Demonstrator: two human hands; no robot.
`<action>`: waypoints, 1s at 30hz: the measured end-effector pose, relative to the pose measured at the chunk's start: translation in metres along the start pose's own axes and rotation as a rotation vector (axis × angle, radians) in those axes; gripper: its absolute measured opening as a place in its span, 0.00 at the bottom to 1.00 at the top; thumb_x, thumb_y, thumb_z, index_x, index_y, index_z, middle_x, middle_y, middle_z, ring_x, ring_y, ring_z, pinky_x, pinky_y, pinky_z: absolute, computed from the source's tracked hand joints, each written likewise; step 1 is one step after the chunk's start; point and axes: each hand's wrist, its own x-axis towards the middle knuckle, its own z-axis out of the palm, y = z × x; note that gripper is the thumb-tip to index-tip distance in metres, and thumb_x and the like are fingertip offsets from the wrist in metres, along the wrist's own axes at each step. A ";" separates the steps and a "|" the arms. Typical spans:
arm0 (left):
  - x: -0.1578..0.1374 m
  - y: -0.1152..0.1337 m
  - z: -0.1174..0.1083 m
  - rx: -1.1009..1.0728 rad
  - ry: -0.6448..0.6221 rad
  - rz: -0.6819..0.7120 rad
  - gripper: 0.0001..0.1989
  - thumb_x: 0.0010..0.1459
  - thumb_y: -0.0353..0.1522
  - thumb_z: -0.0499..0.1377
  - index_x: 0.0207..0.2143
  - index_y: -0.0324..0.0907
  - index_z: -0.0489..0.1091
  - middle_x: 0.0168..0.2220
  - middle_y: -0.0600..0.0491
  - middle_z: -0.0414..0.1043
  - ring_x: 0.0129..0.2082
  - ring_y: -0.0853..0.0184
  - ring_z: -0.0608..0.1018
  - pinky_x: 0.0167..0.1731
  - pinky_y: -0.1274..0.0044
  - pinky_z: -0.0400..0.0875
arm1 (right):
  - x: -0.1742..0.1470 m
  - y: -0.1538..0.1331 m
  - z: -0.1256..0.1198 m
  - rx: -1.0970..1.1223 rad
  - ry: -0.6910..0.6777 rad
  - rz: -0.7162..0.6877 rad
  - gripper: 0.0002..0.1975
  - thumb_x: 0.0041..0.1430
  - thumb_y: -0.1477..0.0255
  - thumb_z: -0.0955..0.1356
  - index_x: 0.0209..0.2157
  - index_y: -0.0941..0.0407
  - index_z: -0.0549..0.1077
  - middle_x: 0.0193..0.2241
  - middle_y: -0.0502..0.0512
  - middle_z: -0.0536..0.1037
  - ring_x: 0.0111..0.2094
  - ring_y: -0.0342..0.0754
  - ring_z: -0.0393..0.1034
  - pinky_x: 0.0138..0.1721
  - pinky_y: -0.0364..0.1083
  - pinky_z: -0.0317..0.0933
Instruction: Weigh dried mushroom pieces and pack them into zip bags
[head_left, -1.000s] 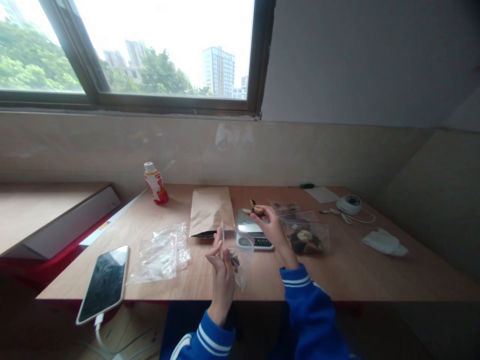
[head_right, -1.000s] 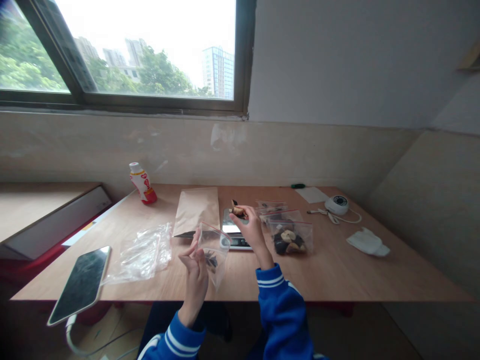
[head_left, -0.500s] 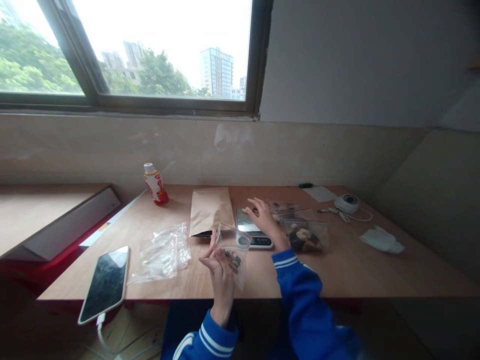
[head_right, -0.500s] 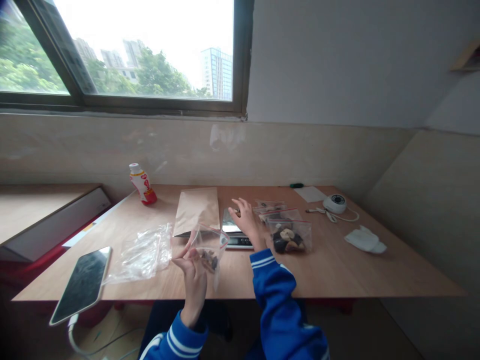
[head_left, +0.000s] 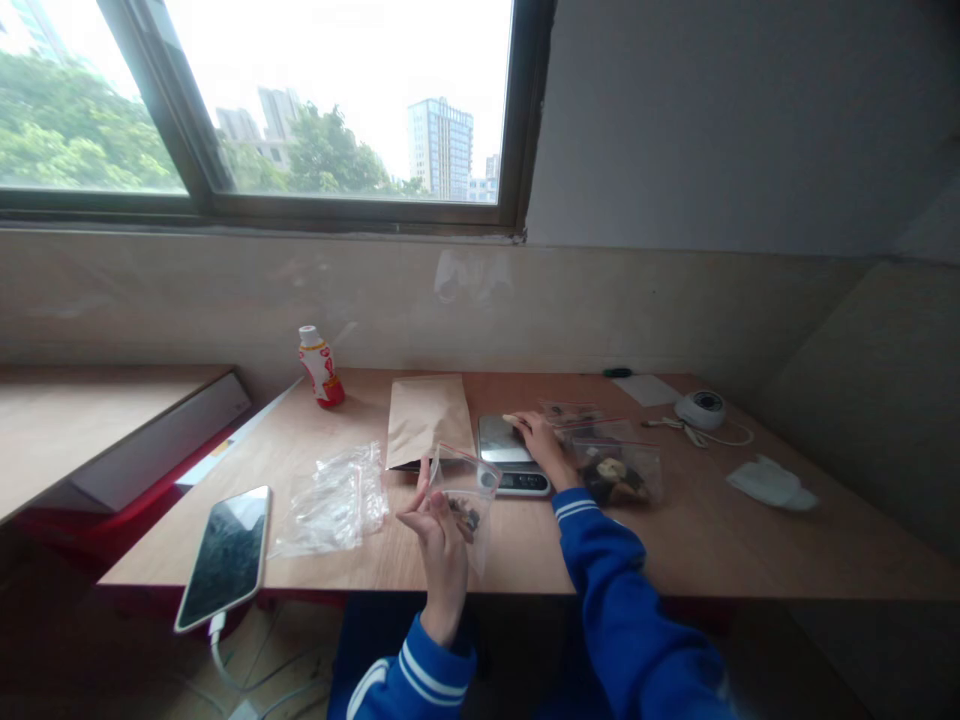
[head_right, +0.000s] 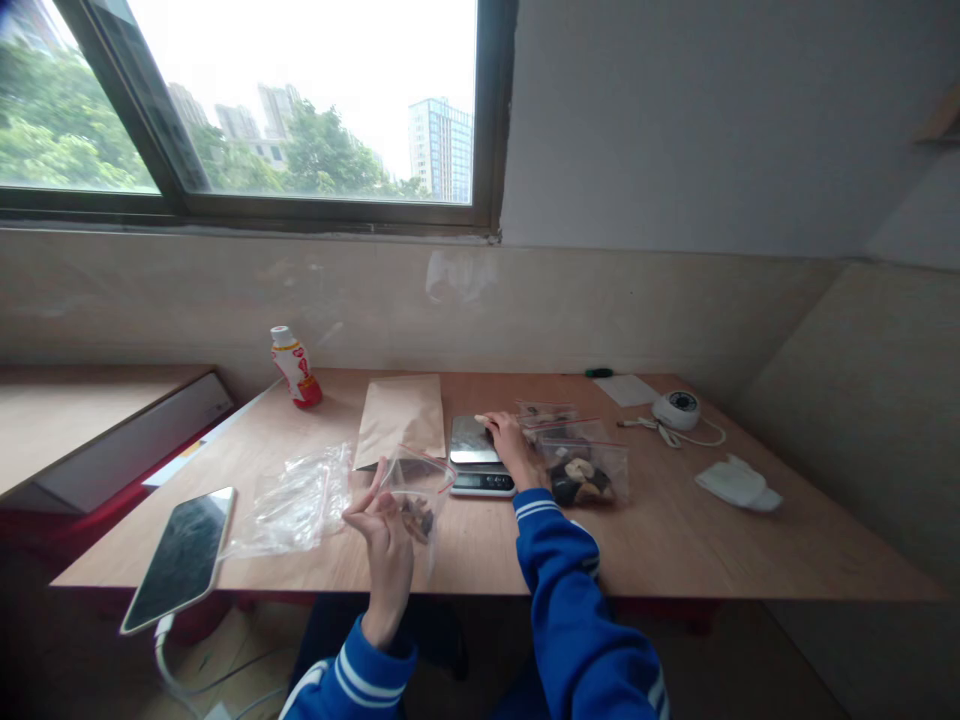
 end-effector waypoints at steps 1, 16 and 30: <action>-0.001 0.001 0.001 -0.007 0.002 0.000 0.29 0.56 0.49 0.56 0.55 0.44 0.54 0.28 0.56 0.70 0.21 0.72 0.73 0.24 0.78 0.70 | 0.000 0.002 -0.001 0.010 0.012 0.003 0.12 0.63 0.73 0.62 0.42 0.57 0.76 0.43 0.59 0.78 0.45 0.50 0.70 0.49 0.48 0.61; -0.005 0.002 0.007 -0.027 -0.023 -0.003 0.27 0.57 0.48 0.56 0.52 0.44 0.54 0.28 0.56 0.71 0.22 0.71 0.74 0.24 0.77 0.70 | -0.018 -0.011 0.001 0.077 0.013 -0.052 0.09 0.62 0.69 0.64 0.38 0.54 0.77 0.39 0.57 0.76 0.44 0.52 0.69 0.49 0.50 0.59; -0.006 -0.001 0.008 0.008 -0.041 -0.025 0.26 0.59 0.48 0.54 0.53 0.44 0.53 0.26 0.57 0.70 0.23 0.69 0.75 0.23 0.77 0.72 | -0.014 -0.071 -0.053 0.440 0.168 0.027 0.18 0.62 0.61 0.63 0.47 0.56 0.74 0.45 0.58 0.78 0.42 0.49 0.74 0.43 0.47 0.67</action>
